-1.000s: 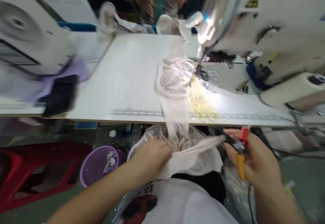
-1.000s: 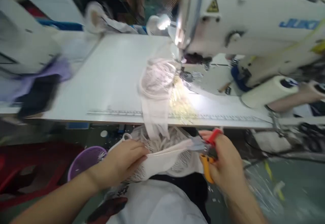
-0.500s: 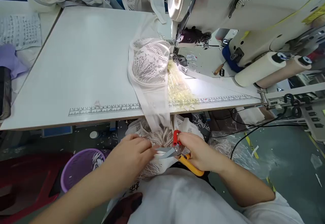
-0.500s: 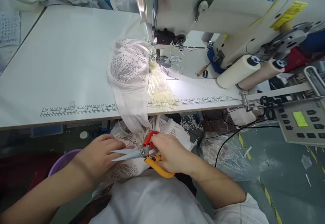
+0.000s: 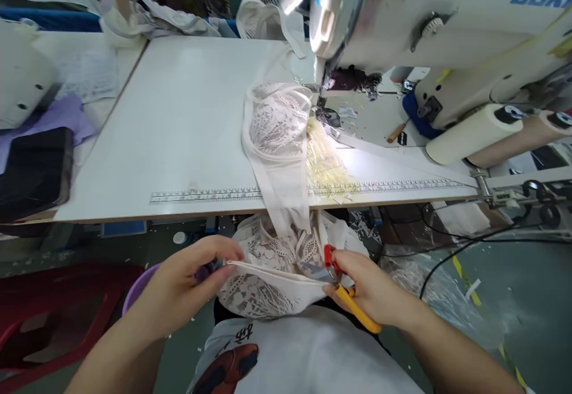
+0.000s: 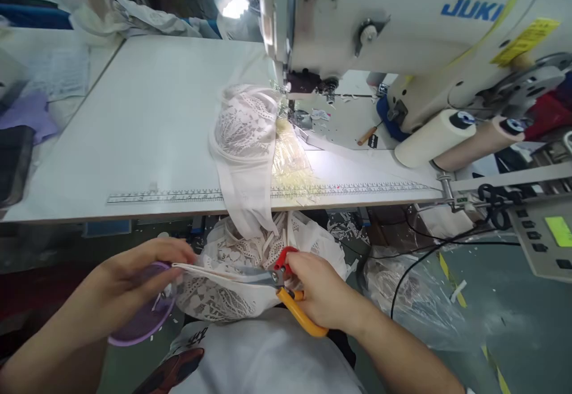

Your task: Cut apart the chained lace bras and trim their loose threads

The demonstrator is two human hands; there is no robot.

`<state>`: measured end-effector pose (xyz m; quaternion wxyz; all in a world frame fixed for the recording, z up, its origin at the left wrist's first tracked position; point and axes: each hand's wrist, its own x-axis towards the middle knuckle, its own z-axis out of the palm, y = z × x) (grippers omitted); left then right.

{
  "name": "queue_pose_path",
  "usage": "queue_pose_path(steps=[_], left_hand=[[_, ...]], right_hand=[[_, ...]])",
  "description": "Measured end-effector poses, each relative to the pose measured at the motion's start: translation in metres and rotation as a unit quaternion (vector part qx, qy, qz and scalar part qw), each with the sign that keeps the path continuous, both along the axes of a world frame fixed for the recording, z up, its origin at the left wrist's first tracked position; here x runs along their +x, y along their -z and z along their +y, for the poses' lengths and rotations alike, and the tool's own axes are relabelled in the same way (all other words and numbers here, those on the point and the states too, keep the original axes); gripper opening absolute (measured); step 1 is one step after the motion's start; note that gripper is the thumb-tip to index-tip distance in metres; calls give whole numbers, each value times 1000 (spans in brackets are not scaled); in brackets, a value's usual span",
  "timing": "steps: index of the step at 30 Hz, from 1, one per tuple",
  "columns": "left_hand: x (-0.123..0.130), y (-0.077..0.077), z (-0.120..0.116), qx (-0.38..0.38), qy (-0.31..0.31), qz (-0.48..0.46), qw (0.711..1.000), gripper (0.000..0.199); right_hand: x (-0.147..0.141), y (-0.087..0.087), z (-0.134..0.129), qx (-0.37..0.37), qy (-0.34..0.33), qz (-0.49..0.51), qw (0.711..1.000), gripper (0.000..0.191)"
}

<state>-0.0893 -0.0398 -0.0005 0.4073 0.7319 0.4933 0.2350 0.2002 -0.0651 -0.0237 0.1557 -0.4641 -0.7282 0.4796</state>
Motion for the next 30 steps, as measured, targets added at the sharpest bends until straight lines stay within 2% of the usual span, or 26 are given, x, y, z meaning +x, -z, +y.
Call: queue_pose_path(steps=[3,5,9,11,15,18,20,23,28,30], left_hand=[[17,1,-1,-48,-44,-88,994,8],[31,-1,0,-57,-54,-103,992,10],[59,-4,2,7,-38,-91,995,7],[72,-1,1,65,-16,-107,992,17],[94,8,1,164,36,-121,978,37],[105,11,2,190,60,-115,973,39],[109,12,3,198,63,-114,972,37],[109,11,4,166,51,-114,978,31],[107,9,6,-1,52,-80,995,18],[109,8,8,-43,51,-101,993,23]], right_hand=[[2,-1,-13,-63,5,5,998,15],[5,0,-18,-88,-7,2,996,16],[12,-2,-17,-109,1,7,994,17],[14,-6,-12,-82,45,44,995,14],[9,-16,3,31,131,137,981,13],[1,-23,15,78,130,193,970,13],[-3,-25,20,88,125,190,970,12],[-6,-25,24,108,123,162,973,11],[-8,-19,22,158,146,158,964,17],[-10,-18,21,183,149,161,958,19]])
